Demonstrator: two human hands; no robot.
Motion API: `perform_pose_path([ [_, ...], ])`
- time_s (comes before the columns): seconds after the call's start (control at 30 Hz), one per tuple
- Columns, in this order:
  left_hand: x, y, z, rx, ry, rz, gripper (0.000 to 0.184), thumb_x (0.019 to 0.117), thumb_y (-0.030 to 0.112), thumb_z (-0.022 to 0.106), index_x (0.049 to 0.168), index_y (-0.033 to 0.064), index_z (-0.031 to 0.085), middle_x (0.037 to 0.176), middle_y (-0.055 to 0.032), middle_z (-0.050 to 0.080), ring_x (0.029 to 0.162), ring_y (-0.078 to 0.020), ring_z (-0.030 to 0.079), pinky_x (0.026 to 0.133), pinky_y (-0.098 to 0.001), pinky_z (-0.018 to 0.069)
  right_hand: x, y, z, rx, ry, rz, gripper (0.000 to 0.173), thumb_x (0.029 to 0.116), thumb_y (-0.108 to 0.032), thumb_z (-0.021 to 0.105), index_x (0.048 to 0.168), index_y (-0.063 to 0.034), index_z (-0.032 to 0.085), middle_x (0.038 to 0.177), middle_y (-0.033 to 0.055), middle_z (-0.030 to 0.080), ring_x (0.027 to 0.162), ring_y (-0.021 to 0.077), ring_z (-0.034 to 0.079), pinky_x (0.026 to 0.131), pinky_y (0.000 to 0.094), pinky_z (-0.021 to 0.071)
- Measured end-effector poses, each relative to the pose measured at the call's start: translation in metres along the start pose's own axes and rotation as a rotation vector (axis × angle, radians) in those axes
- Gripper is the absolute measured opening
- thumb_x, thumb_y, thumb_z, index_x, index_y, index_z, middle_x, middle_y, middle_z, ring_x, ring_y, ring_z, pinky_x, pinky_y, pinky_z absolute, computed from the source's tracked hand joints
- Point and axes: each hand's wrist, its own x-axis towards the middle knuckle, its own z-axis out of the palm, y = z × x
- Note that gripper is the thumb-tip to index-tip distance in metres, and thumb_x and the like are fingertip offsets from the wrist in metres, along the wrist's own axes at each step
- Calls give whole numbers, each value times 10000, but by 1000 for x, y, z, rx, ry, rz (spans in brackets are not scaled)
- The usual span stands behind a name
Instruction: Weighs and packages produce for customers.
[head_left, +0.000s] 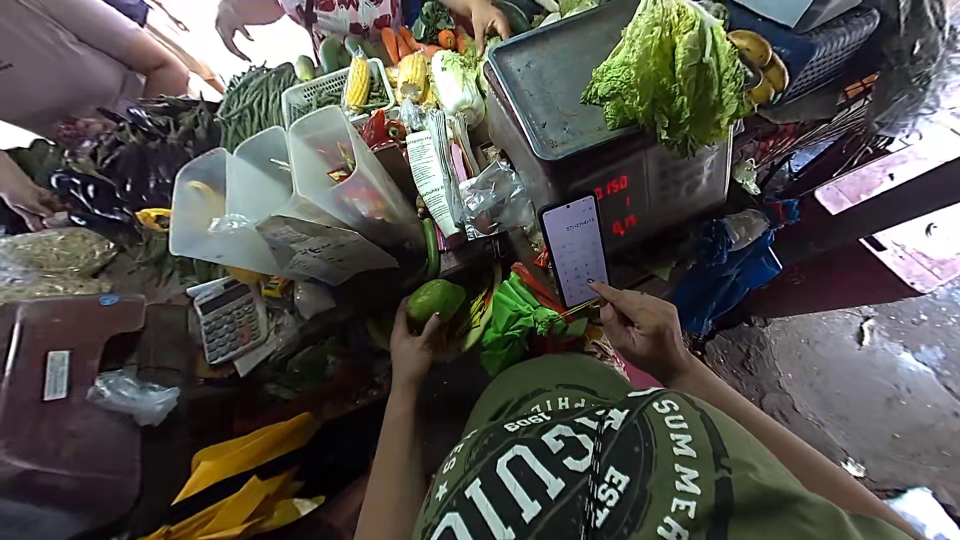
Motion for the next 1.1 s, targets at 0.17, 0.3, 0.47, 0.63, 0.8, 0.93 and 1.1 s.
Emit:
perform_pose_path([
  [0.17,10,86,-6,-404,6,158,665,950,478,678,1388,24,466,1129,-20,699,957,-137,723,832,-350,636,-2,2,-10,13,43,49,373,1046,-199,448,1229,-38,731,732,81,692,594,133,585,565,276,489],
  [0.3,47,185,13,-243,-28,600,617,987,303,665,1478,51,390,1252,7,653,1051,-84,688,907,-334,616,0,-3,-12,1,57,48,373,1032,-204,456,1214,-37,736,714,73,679,582,124,579,552,268,483],
  [0.47,107,288,72,96,-55,1027,834,861,201,821,1506,-86,375,1450,-259,533,1273,-259,616,1053,-387,543,-4,-8,-16,-62,69,51,369,1022,-238,471,1219,-57,726,694,54,665,549,136,573,529,297,485],
  [0.63,130,329,128,561,-296,944,852,910,217,780,1592,21,309,1628,-185,366,1076,-360,700,879,-525,584,-17,-7,-28,-215,181,167,438,1026,-275,448,1227,23,697,627,53,609,506,148,543,499,326,485],
  [0.8,130,322,147,640,-403,880,861,840,90,826,1576,145,383,1644,-113,355,1096,-404,673,857,-574,572,-36,7,-39,-330,238,325,452,1021,-259,446,1260,59,660,605,52,570,474,157,515,454,348,454],
  [0.93,121,307,133,460,-376,881,933,809,229,871,1578,110,356,1627,-175,349,1249,-377,606,971,-557,546,-42,11,-47,-352,219,386,434,1030,-248,473,1283,61,642,614,78,582,477,187,523,462,373,463],
  [1.1,59,252,85,304,-210,871,509,952,283,706,1369,39,545,1310,-160,586,1120,-248,619,936,-429,546,-43,11,-42,-284,47,394,353,1013,-241,465,1036,-22,741,679,92,659,553,218,609,517,418,503],
])
